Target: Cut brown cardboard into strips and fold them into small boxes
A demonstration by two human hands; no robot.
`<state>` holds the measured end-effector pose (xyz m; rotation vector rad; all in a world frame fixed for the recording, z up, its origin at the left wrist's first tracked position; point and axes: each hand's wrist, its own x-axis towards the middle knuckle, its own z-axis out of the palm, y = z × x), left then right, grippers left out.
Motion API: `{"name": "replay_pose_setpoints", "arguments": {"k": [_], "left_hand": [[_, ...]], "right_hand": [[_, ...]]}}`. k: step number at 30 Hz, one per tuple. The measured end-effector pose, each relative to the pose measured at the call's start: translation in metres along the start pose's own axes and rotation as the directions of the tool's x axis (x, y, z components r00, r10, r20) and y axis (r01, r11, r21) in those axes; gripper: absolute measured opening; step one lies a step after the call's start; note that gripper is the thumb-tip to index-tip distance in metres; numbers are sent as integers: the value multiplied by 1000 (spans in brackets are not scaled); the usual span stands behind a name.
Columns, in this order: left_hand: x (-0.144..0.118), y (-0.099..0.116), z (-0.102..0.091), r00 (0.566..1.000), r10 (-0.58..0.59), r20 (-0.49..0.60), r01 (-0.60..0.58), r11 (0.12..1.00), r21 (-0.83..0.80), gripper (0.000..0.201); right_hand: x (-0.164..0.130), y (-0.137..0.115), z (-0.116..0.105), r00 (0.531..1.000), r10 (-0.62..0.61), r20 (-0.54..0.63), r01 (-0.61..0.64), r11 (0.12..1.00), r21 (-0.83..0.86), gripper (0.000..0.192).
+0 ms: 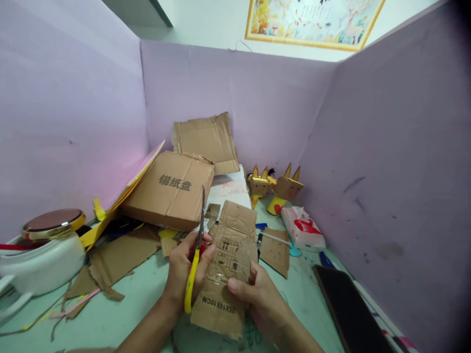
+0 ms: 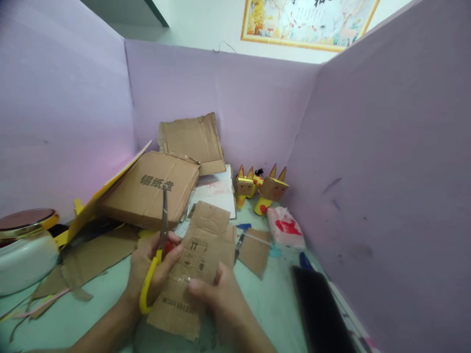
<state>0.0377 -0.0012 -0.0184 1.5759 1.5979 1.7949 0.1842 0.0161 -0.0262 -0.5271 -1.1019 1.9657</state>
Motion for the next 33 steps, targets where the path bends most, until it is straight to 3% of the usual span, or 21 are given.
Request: {"name": "replay_pose_setpoints", "arguments": {"k": [3, 9, 18, 21, 24, 27, 29, 33], "left_hand": [[-1, -2, 2, 996, 94, -5, -92, 986, 137, 6], [-2, -3, 2, 977, 213, 8, -209, 952, 225, 2], [-3, -5, 2, 978, 190, 89, -205, 957, 203, 3], [-4, -4, 4, 986, 145, 80, -156, 976, 154, 6], [-2, -3, 5, 1000, 8, 23, -8, 1000, -5, 8], [3, -4, 1, 985, -167, -39, 151, 954, -260, 13], [6, -4, -2, 973, -225, -55, 193, 917, -349, 17], [9, -9, -5, 971, -236, -29, 225, 953, -203, 21]], "right_hand": [[0, 2, 1, 999, -16, -32, 16, 1000, 21, 47], [4, 7, -5, 996, -71, -55, 72, 997, 14, 36], [4, 8, -11, 981, -48, -189, 28, 994, -103, 33], [4, 5, -13, 982, -46, -182, 28, 994, -103, 33], [6, 0, -16, 981, 6, -194, -10, 1000, -21, 35], [9, -3, -21, 966, 61, -252, -42, 996, 77, 36], [10, -4, -23, 963, 55, -263, -28, 994, 103, 37], [10, -3, -23, 969, 4, -249, 23, 994, 108, 33]]}}
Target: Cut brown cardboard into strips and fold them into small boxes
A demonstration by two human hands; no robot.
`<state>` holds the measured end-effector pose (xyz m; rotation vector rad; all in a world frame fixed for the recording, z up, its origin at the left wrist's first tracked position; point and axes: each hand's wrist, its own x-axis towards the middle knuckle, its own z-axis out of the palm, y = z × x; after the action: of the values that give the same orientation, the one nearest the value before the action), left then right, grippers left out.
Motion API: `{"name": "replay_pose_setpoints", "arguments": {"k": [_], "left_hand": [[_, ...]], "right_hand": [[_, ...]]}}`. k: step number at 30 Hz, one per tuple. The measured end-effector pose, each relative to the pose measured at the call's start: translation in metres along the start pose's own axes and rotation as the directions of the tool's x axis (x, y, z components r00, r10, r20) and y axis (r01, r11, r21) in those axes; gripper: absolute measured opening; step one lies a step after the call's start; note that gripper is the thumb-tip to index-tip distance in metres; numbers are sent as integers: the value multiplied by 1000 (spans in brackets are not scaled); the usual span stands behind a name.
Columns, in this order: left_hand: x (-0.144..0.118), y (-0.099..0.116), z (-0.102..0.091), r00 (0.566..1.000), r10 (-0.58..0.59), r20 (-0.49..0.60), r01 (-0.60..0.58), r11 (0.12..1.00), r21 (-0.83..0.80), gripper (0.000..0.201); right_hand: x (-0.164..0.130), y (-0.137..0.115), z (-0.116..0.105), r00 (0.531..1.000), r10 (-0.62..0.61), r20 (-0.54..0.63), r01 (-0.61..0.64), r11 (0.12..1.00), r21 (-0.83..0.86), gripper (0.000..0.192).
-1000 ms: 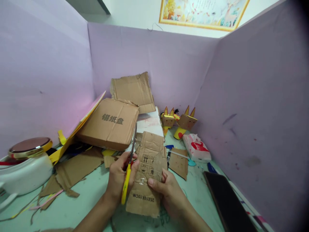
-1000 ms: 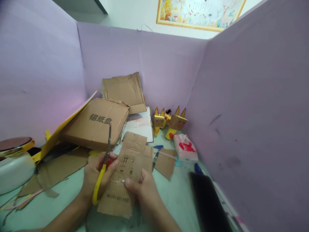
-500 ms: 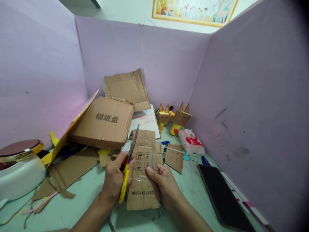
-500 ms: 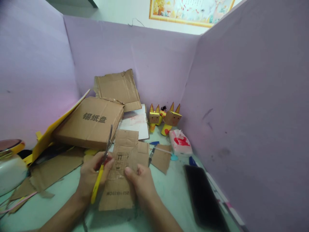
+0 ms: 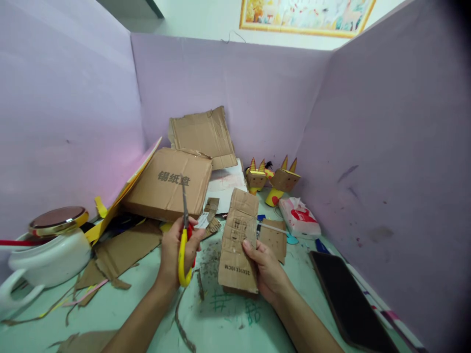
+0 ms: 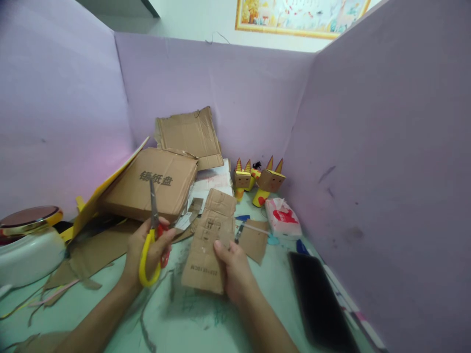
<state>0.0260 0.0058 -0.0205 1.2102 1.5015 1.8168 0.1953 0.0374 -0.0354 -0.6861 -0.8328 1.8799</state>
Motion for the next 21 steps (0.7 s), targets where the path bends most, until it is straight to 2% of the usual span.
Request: {"name": "replay_pose_setpoints", "arguments": {"k": [2, 4, 7, 9, 12, 14, 17, 19, 21], "left_hand": [[0, -4, 2, 999, 27, 27, -29, 997, 70, 24], [-1, -6, 5, 998, 39, 53, -42, 998, 56, 27], [-7, -2, 9, 989, -43, 141, 41, 999, 15, 28], [-12, 3, 11, 968, -99, 229, 103, 995, -4, 27], [-18, 7, 14, 953, -83, 291, 87, 996, 1, 23], [-17, 7, 15, 961, -72, 266, 71, 997, 15, 20], [-10, 4, 12, 984, -96, 150, 102, 994, -36, 25], [-2, 6, 8, 994, -88, 70, 95, 991, -94, 31], [6, 11, 1, 998, -62, -13, 59, 988, -140, 33]], "right_hand": [[-1, 0, 1, 1000, -16, -11, 16, 1000, 3, 32], [-1, -1, 2, 999, -25, -24, 26, 1000, 8, 32], [-1, -1, 3, 998, -40, -38, 41, 999, 8, 33], [0, 0, 3, 998, -51, -42, 51, 999, -6, 35], [0, 3, 2, 997, -69, -36, 67, 996, -54, 38], [0, 4, 1, 996, -87, -25, 84, 991, -100, 38], [-2, 1, -2, 996, -91, 3, 90, 976, -197, 37], [-4, -1, -5, 998, -21, 53, 35, 960, -277, 33], [-8, -3, -6, 985, 102, 139, -49, 939, -342, 29]]}}
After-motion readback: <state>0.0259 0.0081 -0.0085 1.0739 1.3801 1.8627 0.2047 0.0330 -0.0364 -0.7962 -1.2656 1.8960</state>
